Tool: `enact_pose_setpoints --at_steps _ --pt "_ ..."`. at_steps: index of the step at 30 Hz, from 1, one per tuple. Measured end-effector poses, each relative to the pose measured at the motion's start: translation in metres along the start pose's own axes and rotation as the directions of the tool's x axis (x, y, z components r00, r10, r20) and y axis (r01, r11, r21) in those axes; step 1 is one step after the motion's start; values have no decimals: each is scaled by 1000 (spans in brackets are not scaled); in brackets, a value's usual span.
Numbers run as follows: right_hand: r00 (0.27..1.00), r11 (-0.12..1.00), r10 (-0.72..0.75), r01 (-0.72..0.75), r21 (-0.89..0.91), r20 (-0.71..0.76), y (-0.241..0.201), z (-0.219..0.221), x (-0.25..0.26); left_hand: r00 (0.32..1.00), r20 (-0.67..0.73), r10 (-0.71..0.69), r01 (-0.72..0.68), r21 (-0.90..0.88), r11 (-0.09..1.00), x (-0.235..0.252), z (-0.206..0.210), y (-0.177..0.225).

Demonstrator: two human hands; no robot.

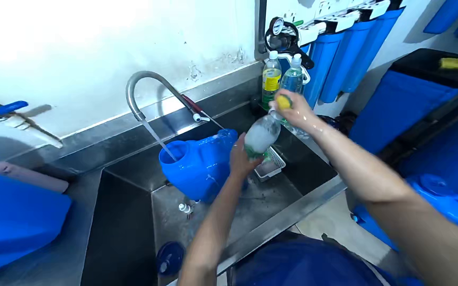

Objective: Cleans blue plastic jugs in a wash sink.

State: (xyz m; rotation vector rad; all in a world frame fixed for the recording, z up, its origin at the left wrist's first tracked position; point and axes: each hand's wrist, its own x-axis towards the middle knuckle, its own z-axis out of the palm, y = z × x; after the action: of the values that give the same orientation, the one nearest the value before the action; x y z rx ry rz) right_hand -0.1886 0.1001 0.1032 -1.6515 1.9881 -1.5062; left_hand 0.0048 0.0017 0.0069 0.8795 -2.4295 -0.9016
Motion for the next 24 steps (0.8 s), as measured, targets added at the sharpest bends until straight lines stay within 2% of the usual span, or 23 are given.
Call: enact_pose_setpoints --at_steps 1,2,4,5,6,8,12,18,21,22,24 --pt "987 967 153 -138 213 -55 29 13 -15 996 83 -42 30 131 991 -4 -14 4" --pt "945 862 325 -279 424 -39 60 31 -33 980 175 -93 41 282 959 -7 -29 7" --pt "781 482 604 -518 706 161 106 66 -59 949 263 -172 7 529 849 -10 -51 5" --pt "700 304 663 -575 760 265 120 80 -68 942 271 -197 -8 608 794 -11 -60 2" --pt "647 171 679 -599 783 347 132 92 -75 937 274 -218 -29 680 732 -12 -68 0" --pt "618 28 655 -595 804 435 146 107 -77 933 272 -234 -79 790 607 -7 -86 3" --pt "639 -63 610 -551 832 469 156 108 -74 949 278 -148 -197 889 413 8 -112 18" --pt "686 -178 524 -492 852 505 178 111 -73 926 369 -78 -339 905 259 27 -120 47" --pt "696 -202 504 -480 853 511 173 106 -72 916 391 -89 -361 900 245 34 -113 53" --pt "707 -207 487 -478 854 514 172 104 -71 918 385 -96 -348 898 270 37 -109 51" --pt "701 -176 495 -498 849 513 165 98 -70 937 330 -113 -252 865 433 46 -100 46"
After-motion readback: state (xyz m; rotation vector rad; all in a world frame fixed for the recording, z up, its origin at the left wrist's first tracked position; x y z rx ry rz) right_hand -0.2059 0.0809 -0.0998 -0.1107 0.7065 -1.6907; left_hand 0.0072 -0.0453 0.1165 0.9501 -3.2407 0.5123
